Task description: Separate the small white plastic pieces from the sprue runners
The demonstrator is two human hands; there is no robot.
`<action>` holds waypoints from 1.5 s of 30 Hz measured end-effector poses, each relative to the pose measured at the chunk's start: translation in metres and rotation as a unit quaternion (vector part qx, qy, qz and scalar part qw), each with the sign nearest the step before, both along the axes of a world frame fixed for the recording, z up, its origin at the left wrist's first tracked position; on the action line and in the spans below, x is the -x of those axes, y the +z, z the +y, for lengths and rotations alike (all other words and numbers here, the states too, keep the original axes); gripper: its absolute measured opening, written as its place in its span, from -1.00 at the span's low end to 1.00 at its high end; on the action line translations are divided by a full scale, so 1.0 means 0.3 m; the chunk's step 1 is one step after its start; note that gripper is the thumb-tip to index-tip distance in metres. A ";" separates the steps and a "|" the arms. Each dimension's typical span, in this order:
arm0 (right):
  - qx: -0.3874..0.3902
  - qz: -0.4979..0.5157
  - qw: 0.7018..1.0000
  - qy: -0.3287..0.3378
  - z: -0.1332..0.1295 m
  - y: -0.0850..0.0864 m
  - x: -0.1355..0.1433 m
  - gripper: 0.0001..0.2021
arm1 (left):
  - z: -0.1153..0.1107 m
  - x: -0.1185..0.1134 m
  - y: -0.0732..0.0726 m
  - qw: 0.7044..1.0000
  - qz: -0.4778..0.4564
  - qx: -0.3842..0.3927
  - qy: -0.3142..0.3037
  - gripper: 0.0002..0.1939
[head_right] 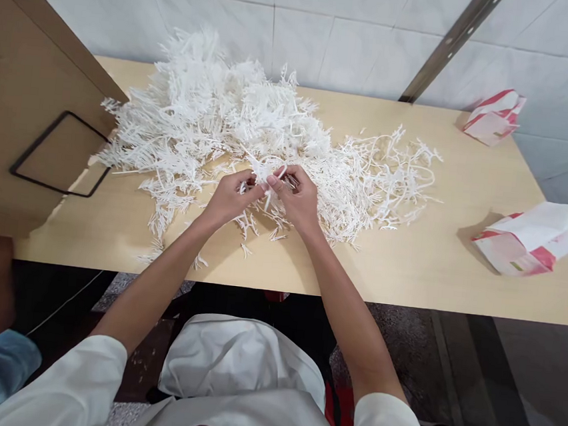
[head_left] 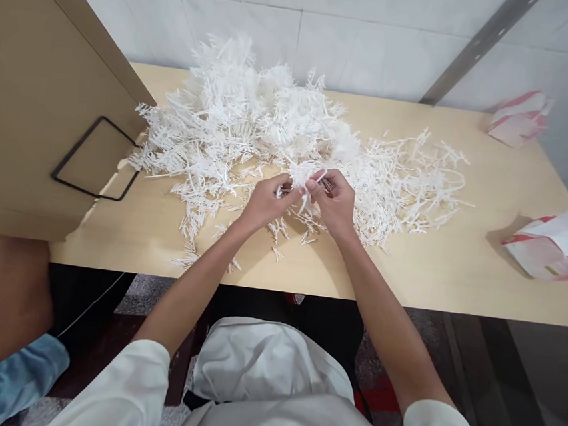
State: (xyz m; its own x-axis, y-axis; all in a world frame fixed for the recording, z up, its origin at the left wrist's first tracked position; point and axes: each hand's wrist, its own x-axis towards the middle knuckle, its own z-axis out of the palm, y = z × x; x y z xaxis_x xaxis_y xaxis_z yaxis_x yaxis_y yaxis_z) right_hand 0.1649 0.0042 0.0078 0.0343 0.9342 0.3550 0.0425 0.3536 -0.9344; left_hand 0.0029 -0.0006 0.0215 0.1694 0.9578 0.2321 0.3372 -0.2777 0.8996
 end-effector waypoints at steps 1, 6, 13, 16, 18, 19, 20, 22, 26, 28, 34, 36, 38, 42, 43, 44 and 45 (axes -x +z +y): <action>-0.002 0.001 1.000 -0.002 0.001 0.000 0.000 -0.63 | 0.004 0.001 -0.002 1.000 -0.011 -0.002 0.016 -0.75; -0.001 -0.010 1.000 0.023 -0.002 0.006 -0.006 -0.66 | 0.026 0.004 -0.020 0.982 -0.157 0.022 0.103 -0.89; -0.025 0.017 0.999 0.020 0.001 -0.002 -0.012 -0.76 | 0.049 -0.005 -0.042 0.932 -0.332 0.135 0.053 -0.78; -0.043 -0.003 0.998 -0.035 0.010 -0.012 -0.015 -0.81 | 0.037 0.001 -0.027 0.924 -0.339 0.178 -0.012 -0.77; -0.042 -0.007 0.998 -0.054 0.014 -0.019 -0.015 -0.80 | 0.024 0.003 -0.021 0.923 -0.324 0.198 -0.056 -0.71; -0.040 -0.007 0.998 -0.056 0.014 -0.022 -0.014 -0.77 | 0.018 0.002 -0.020 0.927 -0.311 0.197 -0.074 -0.67; -0.041 -0.007 0.998 -0.053 0.013 -0.023 -0.011 -0.74 | 0.012 -0.001 -0.021 0.932 -0.297 0.190 -0.088 -0.62; -0.052 -0.016 0.998 -0.031 0.007 -0.024 -0.005 -0.72 | 0.004 -0.008 -0.025 0.942 -0.273 0.169 -0.102 -0.54; -0.075 -0.058 0.995 0.031 -0.015 -0.010 0.009 -0.81 | 0.006 -0.017 -0.037 0.960 -0.242 0.141 -0.030 -0.63; -0.072 -0.060 0.995 0.022 -0.022 -0.005 0.011 -0.81 | 0.013 -0.016 -0.043 0.964 -0.234 0.126 0.012 -0.70; -0.061 -0.018 0.998 -0.013 -0.016 -0.022 0.009 -0.70 | 0.025 -0.013 -0.061 0.955 -0.253 0.151 0.020 -0.76; -0.068 -0.024 0.997 -0.018 -0.014 -0.028 0.010 -0.72 | 0.022 -0.011 -0.059 0.957 -0.246 0.157 0.004 -0.73; -0.083 -0.030 0.996 -0.027 -0.011 -0.030 0.011 -0.76 | 0.017 -0.009 -0.051 0.953 -0.253 0.166 -0.018 -0.69; -0.076 -0.031 0.996 -0.034 -0.001 -0.026 0.006 -0.76 | 0.008 -0.004 -0.027 0.931 -0.296 0.203 -0.066 -0.58; -0.062 -0.035 0.997 -0.028 0.002 -0.024 0.004 -0.75 | 0.008 -0.002 -0.023 0.927 -0.304 0.208 -0.070 -0.57; -0.048 -0.041 0.998 -0.020 0.004 -0.023 0.002 -0.74 | 0.008 -0.001 -0.019 0.924 -0.312 0.211 -0.069 -0.56; -0.038 -0.050 0.998 -0.011 0.006 -0.023 0.001 -0.75 | 0.009 0.001 -0.018 0.922 -0.318 0.211 -0.067 -0.55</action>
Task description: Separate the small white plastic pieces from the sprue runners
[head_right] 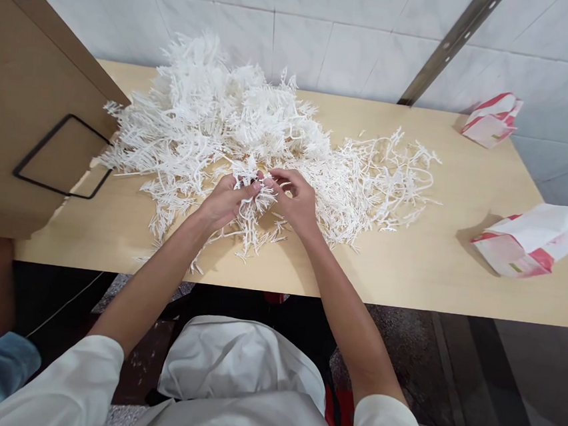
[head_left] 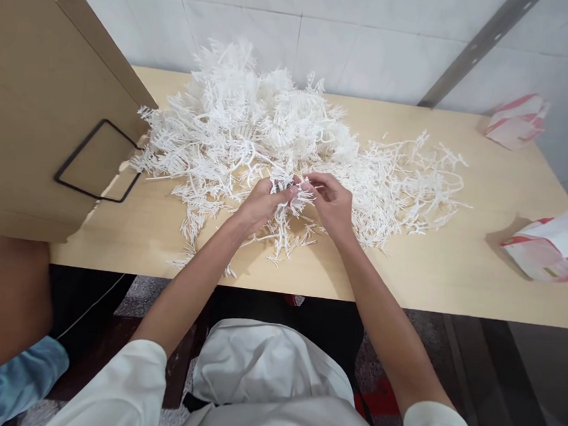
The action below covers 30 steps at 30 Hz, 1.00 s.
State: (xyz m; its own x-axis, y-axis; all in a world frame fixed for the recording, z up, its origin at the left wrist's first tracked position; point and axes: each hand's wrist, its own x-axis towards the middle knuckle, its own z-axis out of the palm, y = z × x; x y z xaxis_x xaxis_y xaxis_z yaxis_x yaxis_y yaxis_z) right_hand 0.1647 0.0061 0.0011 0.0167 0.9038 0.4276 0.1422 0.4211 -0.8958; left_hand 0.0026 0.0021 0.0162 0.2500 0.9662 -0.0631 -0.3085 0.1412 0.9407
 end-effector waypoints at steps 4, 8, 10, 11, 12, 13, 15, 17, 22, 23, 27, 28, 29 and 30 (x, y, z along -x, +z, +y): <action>-0.010 -0.022 1.000 -0.003 -0.005 0.001 -0.004 -0.78 | 0.000 0.006 -0.006 1.000 0.018 -0.001 -0.014 -0.60; -0.009 -0.014 1.000 -0.014 -0.014 0.003 -0.009 -0.74 | -0.010 0.002 -0.018 0.996 0.076 -0.010 -0.039 -0.65; -0.001 -0.027 1.000 0.012 -0.012 0.004 -0.012 -0.69 | -0.014 -0.005 -0.019 0.997 0.076 0.002 -0.017 -0.63; -0.002 -0.034 0.999 0.028 -0.010 0.004 -0.013 -0.69 | -0.016 -0.007 -0.017 0.997 0.073 0.012 -0.007 -0.62; -0.001 -0.041 0.998 0.043 -0.008 0.006 -0.014 -0.71 | -0.016 -0.010 -0.014 0.997 0.071 0.021 -0.002 -0.61; -0.001 -0.045 0.998 0.053 -0.006 0.007 -0.014 -0.74 | -0.016 -0.011 -0.011 0.997 0.071 0.026 -0.002 -0.61; 0.008 -0.041 0.998 0.056 -0.003 0.013 -0.013 -0.75 | -0.015 -0.013 -0.006 0.997 0.067 0.026 -0.005 -0.62; 0.026 -0.032 0.998 0.044 -0.004 0.019 -0.009 -0.75 | -0.013 -0.014 -0.004 0.998 0.057 0.028 -0.001 -0.64; 0.049 -0.017 0.998 0.033 -0.009 0.026 0.003 -0.69 | -0.012 -0.019 -0.003 0.998 0.044 0.037 0.038 -0.68; 0.054 -0.011 0.998 0.035 -0.011 0.026 0.005 -0.69 | -0.012 -0.021 -0.002 0.997 0.042 0.037 0.047 -0.68; 0.069 0.006 0.997 0.042 -0.017 0.027 0.006 -0.67 | -0.008 -0.023 -0.003 0.997 0.043 0.026 0.060 -0.72; 0.070 0.003 0.997 0.045 -0.016 0.027 0.005 -0.67 | -0.007 -0.022 -0.005 0.997 0.052 0.018 0.060 -0.73; 0.071 -0.007 0.996 0.050 -0.014 0.025 0.003 -0.67 | -0.005 -0.020 -0.006 0.996 0.067 0.009 0.060 -0.74; 0.072 -0.020 0.996 0.055 -0.011 0.023 0.001 -0.68 | -0.004 -0.017 -0.007 0.995 0.084 -0.001 0.061 -0.75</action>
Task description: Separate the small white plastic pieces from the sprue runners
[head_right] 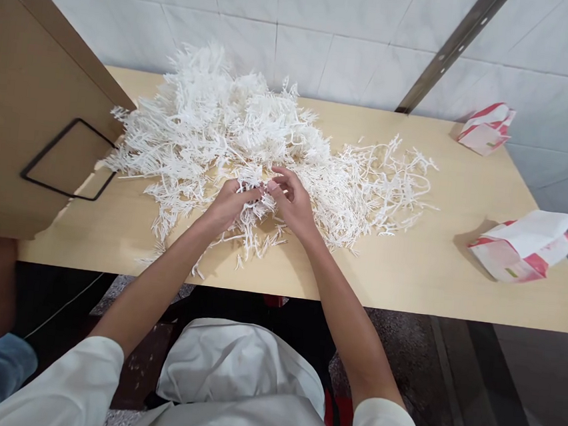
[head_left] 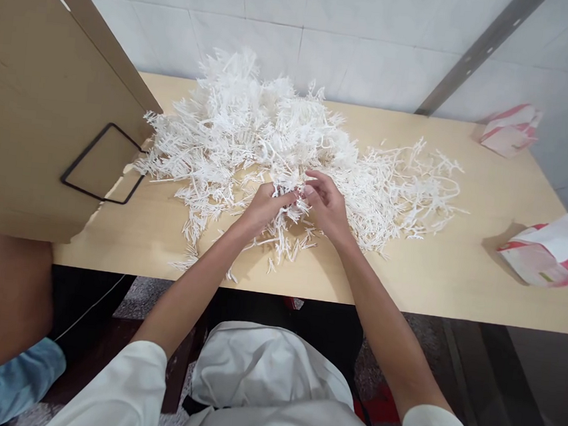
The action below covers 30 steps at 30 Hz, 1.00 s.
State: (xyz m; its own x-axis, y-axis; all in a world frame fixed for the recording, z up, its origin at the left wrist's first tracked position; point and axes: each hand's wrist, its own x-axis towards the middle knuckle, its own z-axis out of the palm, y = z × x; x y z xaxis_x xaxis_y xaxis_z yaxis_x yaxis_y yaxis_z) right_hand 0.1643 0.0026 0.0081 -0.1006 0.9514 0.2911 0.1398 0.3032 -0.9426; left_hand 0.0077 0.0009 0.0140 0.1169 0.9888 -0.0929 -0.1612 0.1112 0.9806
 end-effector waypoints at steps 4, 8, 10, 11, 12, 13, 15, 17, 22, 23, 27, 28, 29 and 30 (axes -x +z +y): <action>-0.025 -0.069 0.997 -0.007 0.010 -0.009 -0.006 -0.83 | 0.002 0.009 -0.004 0.997 0.065 -0.033 -0.007 -0.78; -0.049 -0.174 0.983 -0.045 0.007 -0.017 -0.003 -0.96 | 0.005 -0.001 -0.015 0.982 0.157 -0.095 -0.034 -0.77; -0.044 -0.223 0.972 -0.054 0.004 -0.021 0.000 -0.95 | 0.006 -0.010 -0.022 0.972 0.193 -0.126 -0.037 -0.77; -0.043 -0.242 0.968 -0.052 0.003 -0.024 0.000 -0.92 | 0.008 -0.013 -0.025 0.969 0.202 -0.136 -0.037 -0.78; -0.044 -0.256 0.964 -0.051 0.002 -0.027 0.001 -0.89 | 0.010 -0.014 -0.028 0.967 0.208 -0.141 -0.030 -0.79; -0.050 -0.267 0.961 -0.051 0.000 -0.029 0.000 -0.86 | 0.013 -0.012 -0.031 0.966 0.214 -0.142 -0.012 -0.80; -0.072 -0.271 0.958 -0.063 -0.004 -0.033 -0.002 -0.83 | 0.023 -0.003 -0.038 0.963 0.226 -0.130 0.060 -0.84; -0.094 -0.252 0.958 -0.096 -0.009 -0.034 -0.005 -0.81 | 0.034 0.010 -0.045 0.958 0.224 -0.102 0.146 -0.84; -0.117 -0.181 0.965 -0.150 -0.007 -0.029 -0.005 -0.72 | 0.027 0.014 -0.041 0.985 0.117 -0.066 0.107 -0.73; -0.127 -0.170 0.965 -0.151 -0.004 -0.027 -0.004 -0.72 | 0.019 0.007 -0.036 0.988 0.107 -0.072 0.087 -0.71; -0.140 -0.145 0.973 -0.110 0.004 -0.017 -0.008 -0.65 | -0.009 -0.012 -0.016 0.987 0.127 -0.085 0.040 -0.67; -0.134 -0.147 0.976 -0.084 0.005 -0.015 -0.010 -0.65 | -0.012 -0.013 -0.012 0.986 0.137 -0.084 0.038 -0.68; -0.126 -0.152 0.979 -0.059 0.004 -0.013 -0.012 -0.65 | -0.013 -0.012 -0.009 0.986 0.141 -0.084 0.033 -0.70; -0.117 -0.159 0.980 -0.041 0.003 -0.013 -0.013 -0.66 | -0.012 -0.011 -0.006 0.986 0.141 -0.085 0.027 -0.71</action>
